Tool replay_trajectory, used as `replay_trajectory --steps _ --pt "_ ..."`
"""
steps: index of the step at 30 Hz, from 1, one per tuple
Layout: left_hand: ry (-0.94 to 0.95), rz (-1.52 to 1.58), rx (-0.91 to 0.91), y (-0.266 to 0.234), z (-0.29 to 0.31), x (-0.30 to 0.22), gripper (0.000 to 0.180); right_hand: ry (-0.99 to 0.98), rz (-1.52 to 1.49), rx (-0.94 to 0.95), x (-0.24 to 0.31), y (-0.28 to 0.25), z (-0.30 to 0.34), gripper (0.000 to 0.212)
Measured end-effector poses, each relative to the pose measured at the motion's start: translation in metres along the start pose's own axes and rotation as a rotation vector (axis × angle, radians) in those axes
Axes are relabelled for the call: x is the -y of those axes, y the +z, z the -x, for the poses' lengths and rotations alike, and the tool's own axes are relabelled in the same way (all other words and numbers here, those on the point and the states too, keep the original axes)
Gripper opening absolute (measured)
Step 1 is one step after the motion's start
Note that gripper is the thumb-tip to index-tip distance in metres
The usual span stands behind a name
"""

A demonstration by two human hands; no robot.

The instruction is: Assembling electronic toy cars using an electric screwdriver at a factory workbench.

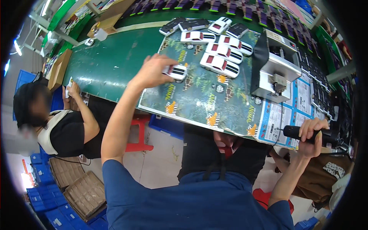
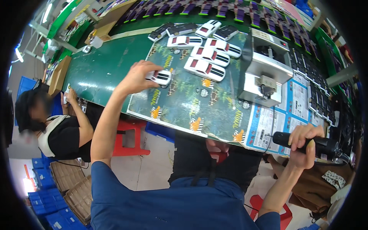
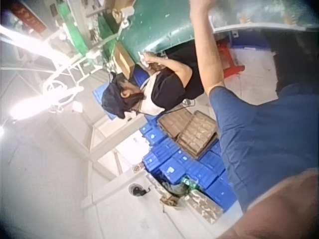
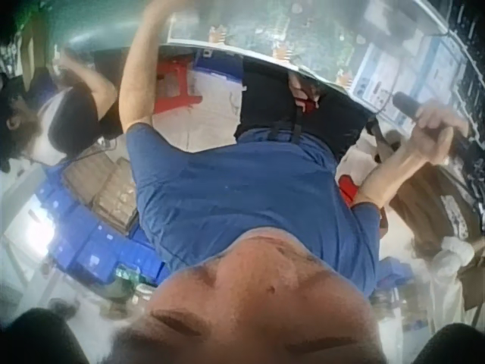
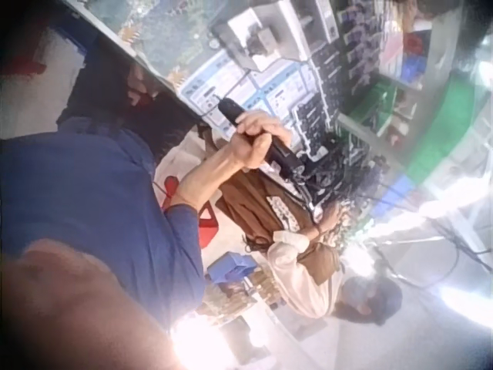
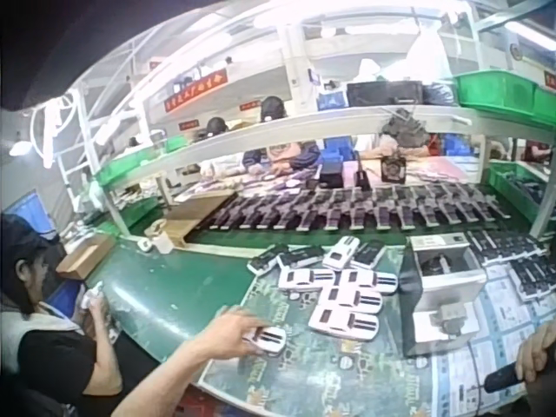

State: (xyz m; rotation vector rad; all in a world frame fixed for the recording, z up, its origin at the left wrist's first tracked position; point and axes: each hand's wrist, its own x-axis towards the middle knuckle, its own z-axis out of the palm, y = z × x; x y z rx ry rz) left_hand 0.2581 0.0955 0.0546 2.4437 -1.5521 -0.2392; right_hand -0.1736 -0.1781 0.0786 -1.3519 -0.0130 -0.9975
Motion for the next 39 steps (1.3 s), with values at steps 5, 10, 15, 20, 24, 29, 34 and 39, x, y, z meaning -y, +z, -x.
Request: replay_trajectory --steps 5,10,15,20,24,29,34,39 --pt "-0.374 -0.365 -0.23 -0.018 0.066 0.07 0.078 0.054 -0.022 -0.049 -0.01 -0.012 0.002 0.027" --pt "-0.026 0.07 -0.607 0.026 0.075 -0.002 0.041 0.045 0.024 -0.044 0.004 -0.03 0.019 0.028" --pt "0.227 0.601 -0.563 0.079 0.063 -0.203 0.015 0.102 -0.116 -0.135 0.019 -0.015 0.031 0.016" --pt "0.316 1.096 -0.242 0.124 -0.033 -0.366 0.015 0.095 -0.025 -0.005 0.06 -0.031 0.052 0.027" --pt "0.195 1.01 -0.27 0.183 -0.171 -0.441 0.035 0.112 0.102 0.05 0.102 -0.05 0.066 0.028" --pt "-0.125 0.544 -0.115 0.174 -0.27 -0.493 0.071 0.087 -0.001 -0.025 0.115 -0.077 0.076 0.03" --pt "-0.127 0.887 -0.011 0.189 -0.293 -0.486 0.031 0.052 -0.024 -0.047 0.118 -0.086 0.074 0.029" --pt "0.041 1.081 -0.191 0.177 -0.223 -0.48 0.046 -0.059 -0.068 -0.169 0.11 -0.08 0.069 0.027"
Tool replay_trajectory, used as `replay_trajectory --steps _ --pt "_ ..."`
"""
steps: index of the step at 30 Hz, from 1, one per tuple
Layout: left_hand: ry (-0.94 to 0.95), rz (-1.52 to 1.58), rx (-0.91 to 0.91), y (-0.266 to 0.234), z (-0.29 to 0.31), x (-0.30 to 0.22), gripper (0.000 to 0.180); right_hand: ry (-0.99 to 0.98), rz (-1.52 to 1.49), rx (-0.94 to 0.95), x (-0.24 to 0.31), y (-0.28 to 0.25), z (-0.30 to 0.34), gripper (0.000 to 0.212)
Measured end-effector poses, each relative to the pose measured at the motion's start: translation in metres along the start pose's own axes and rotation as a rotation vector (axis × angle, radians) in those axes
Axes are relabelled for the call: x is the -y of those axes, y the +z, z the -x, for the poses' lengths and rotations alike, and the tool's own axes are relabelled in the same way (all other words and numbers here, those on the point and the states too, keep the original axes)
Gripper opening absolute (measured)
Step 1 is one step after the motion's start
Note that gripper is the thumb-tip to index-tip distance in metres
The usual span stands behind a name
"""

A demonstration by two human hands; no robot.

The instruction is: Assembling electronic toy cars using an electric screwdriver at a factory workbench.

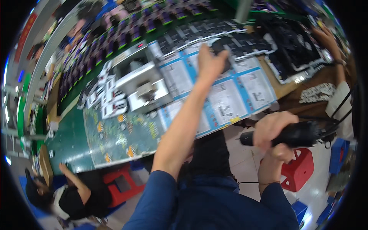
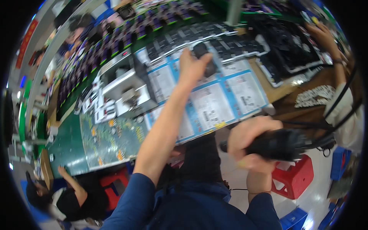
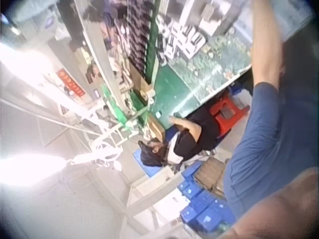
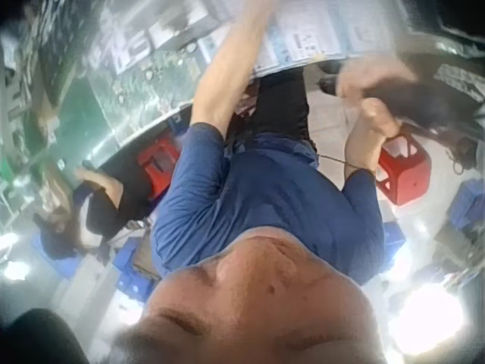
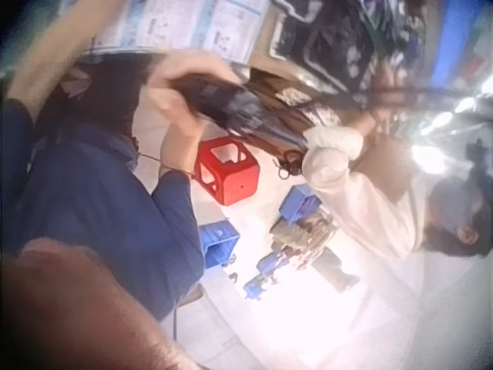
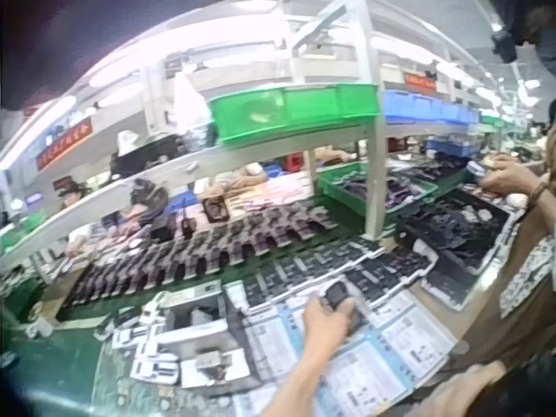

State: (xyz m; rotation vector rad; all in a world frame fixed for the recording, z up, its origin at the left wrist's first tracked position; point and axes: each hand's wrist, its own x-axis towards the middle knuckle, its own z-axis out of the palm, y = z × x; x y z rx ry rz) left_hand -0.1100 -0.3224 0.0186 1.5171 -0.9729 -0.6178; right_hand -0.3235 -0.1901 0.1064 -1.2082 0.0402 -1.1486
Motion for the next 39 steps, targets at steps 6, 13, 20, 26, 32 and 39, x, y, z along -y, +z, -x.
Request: replay_trajectory --steps 6,13,20,26,32,39 --pt "0.044 0.635 -0.003 -0.133 0.15 -0.049 0.032 -0.247 -0.03 0.041 -0.02 0.04 -0.043 0.028" --pt "-0.383 0.757 -0.123 -0.239 0.213 0.019 0.021 -0.224 -0.038 -0.049 -0.119 0.148 -0.112 0.019" --pt "-0.412 0.889 -0.096 -0.247 0.207 0.031 0.021 -0.246 0.267 -0.056 -0.16 0.166 -0.123 0.014" --pt "-0.4 0.878 -0.108 -0.25 0.208 0.034 0.022 -0.116 0.48 0.027 -0.155 0.179 -0.134 0.014" --pt "-0.364 0.865 -0.081 -0.24 0.207 0.032 0.021 0.062 0.21 -0.048 -0.136 0.167 -0.103 0.012" --pt "-0.325 0.871 -0.052 -0.241 0.209 0.028 0.019 -0.044 -0.034 0.003 -0.136 0.188 -0.078 0.016"
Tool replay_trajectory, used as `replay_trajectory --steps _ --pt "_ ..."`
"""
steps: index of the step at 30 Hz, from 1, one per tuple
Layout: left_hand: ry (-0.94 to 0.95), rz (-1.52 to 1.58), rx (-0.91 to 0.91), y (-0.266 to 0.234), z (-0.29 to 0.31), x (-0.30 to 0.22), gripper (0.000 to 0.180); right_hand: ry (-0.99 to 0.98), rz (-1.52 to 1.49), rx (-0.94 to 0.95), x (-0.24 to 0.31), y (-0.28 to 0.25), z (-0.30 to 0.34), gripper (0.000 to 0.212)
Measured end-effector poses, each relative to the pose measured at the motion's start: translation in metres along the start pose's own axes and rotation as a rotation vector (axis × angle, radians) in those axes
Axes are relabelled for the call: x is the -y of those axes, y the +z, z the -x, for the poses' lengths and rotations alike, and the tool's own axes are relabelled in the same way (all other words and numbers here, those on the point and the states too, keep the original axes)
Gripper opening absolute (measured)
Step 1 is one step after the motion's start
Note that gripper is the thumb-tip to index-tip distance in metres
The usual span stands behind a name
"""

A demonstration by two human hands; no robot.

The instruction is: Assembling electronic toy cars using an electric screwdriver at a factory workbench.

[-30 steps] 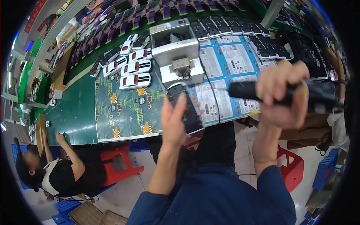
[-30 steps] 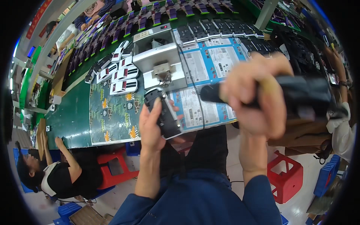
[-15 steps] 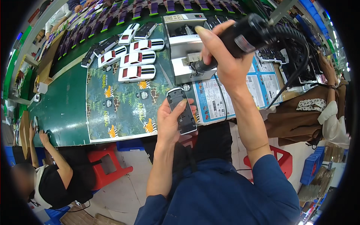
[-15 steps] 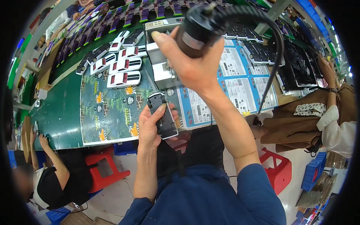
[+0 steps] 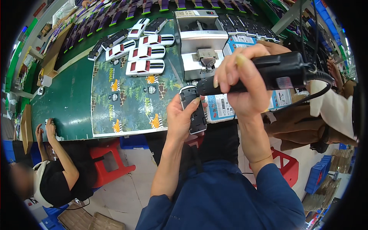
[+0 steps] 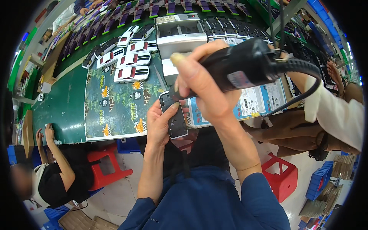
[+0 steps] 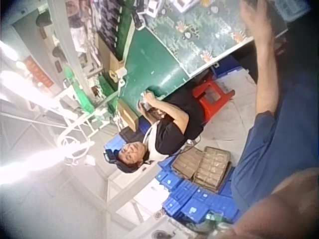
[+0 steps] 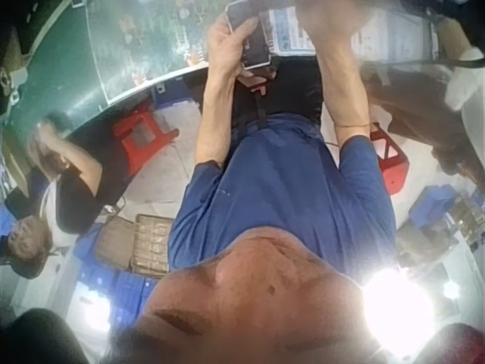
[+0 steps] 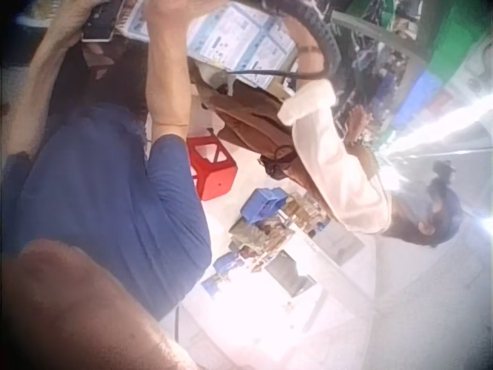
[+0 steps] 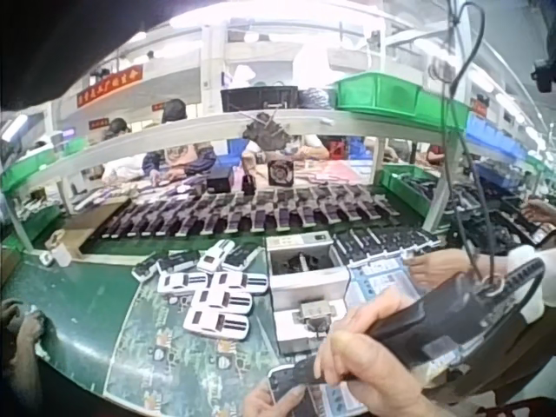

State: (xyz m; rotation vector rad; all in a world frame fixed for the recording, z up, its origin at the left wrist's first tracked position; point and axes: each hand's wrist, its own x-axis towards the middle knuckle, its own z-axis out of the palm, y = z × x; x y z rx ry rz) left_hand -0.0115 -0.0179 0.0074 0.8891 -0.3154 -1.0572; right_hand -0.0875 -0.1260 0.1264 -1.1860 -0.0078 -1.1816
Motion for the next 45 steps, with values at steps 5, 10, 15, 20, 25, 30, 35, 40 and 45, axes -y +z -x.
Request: replay_trajectory --steps 5,10,15,20,25,30,35,40,45 --pt "-0.001 -0.016 -0.022 0.005 0.003 -0.001 0.02 0.051 0.059 -0.007 -0.014 -0.002 0.005 0.015" --pt "-0.015 -0.102 -0.049 0.003 0.004 -0.003 0.024 0.054 0.421 0.239 -0.013 -0.006 0.005 0.022" --pt "-0.01 -0.063 -0.045 0.005 0.004 -0.009 0.025 0.118 0.169 0.171 -0.02 -0.006 0.006 0.021" --pt "-0.034 -0.079 -0.039 0.002 0.003 -0.009 0.025 0.085 0.253 0.327 -0.021 -0.01 0.003 0.024" --pt "-0.016 -0.073 -0.06 0.003 0.003 -0.006 0.026 0.06 0.285 0.312 -0.019 -0.011 0.009 0.024" --pt "0.017 -0.113 -0.055 0.006 0.003 -0.004 0.025 0.06 0.234 0.247 -0.015 -0.013 0.014 0.022" --pt "0.09 -0.11 -0.052 0.008 0.004 -0.003 0.023 0.041 0.218 0.255 -0.008 -0.019 0.015 0.017" --pt "-0.027 0.276 -0.113 -0.014 -0.003 -0.004 0.038 -0.13 0.029 0.17 0.012 -0.032 -0.012 0.011" --pt "0.018 0.235 0.012 -0.016 0.006 -0.001 0.069 -0.262 0.146 0.029 -0.007 -0.037 -0.042 0.01"
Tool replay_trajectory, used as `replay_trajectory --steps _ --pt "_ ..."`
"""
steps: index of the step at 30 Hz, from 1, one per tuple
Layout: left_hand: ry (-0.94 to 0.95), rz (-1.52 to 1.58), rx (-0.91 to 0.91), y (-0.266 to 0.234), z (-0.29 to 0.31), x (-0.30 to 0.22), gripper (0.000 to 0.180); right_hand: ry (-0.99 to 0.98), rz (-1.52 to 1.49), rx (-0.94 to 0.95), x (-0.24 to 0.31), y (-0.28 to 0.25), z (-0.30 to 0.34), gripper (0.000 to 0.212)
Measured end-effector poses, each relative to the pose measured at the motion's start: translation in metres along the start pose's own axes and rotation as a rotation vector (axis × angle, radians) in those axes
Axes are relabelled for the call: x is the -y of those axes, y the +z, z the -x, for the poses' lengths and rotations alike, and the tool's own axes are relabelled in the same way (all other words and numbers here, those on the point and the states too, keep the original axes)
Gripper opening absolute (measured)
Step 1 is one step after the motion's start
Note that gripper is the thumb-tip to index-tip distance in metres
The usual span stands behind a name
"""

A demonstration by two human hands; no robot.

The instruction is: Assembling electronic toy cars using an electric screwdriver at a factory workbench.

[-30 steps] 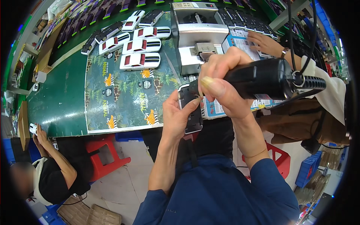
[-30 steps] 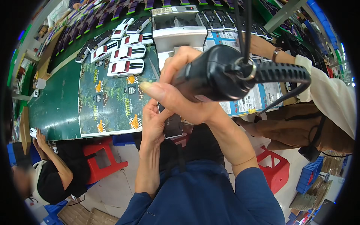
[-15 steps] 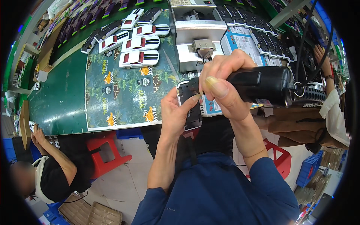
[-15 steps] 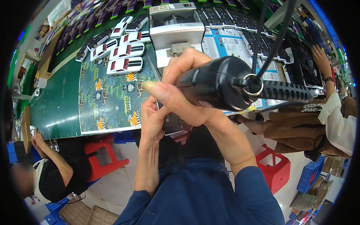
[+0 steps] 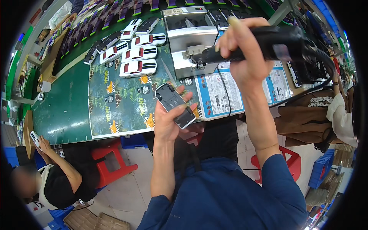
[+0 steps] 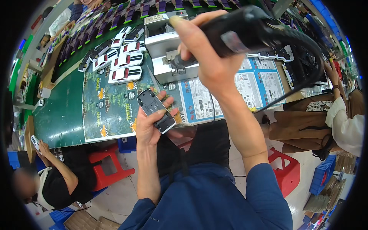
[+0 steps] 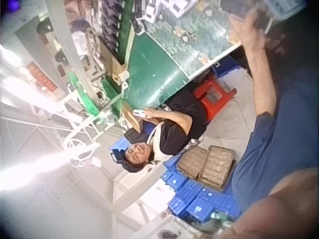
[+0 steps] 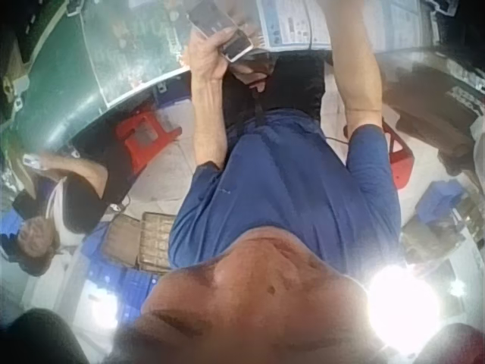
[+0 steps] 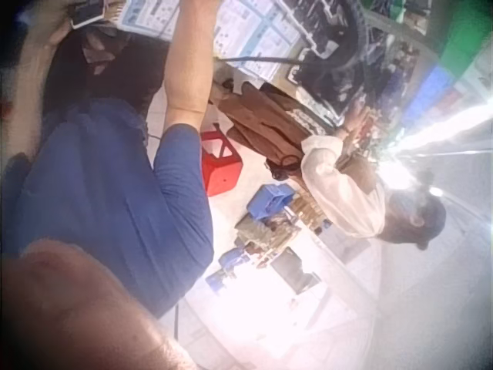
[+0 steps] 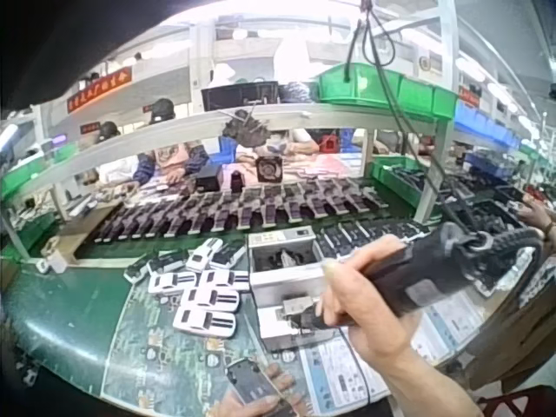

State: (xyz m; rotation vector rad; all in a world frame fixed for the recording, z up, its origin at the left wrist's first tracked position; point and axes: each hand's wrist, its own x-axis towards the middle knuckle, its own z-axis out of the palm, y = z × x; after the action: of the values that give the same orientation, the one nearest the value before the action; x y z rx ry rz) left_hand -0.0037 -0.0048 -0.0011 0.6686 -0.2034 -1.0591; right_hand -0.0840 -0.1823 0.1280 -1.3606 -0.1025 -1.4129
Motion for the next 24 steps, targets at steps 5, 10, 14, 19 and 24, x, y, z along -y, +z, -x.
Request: replay_trajectory --steps 5,10,14,19,24 --pt "-0.024 -0.008 -0.01 0.002 -0.005 -0.002 0.069 0.01 0.303 0.109 -0.013 0.004 -0.001 0.01" --pt "-0.02 0.027 -0.113 -0.007 -0.004 -0.003 0.073 0.131 0.284 0.079 -0.017 0.025 -0.006 0.023" --pt "-0.036 0.182 -0.149 0.0 -0.012 0.0 0.068 0.31 0.041 0.063 0.018 0.017 0.012 0.016" --pt "-0.039 0.134 -0.188 -0.001 -0.016 -0.002 0.058 0.388 -0.049 0.278 0.052 0.017 0.046 0.013" --pt "-0.026 0.113 -0.201 -0.003 -0.02 -0.001 0.057 0.483 -0.125 0.096 0.045 0.026 0.059 0.022"
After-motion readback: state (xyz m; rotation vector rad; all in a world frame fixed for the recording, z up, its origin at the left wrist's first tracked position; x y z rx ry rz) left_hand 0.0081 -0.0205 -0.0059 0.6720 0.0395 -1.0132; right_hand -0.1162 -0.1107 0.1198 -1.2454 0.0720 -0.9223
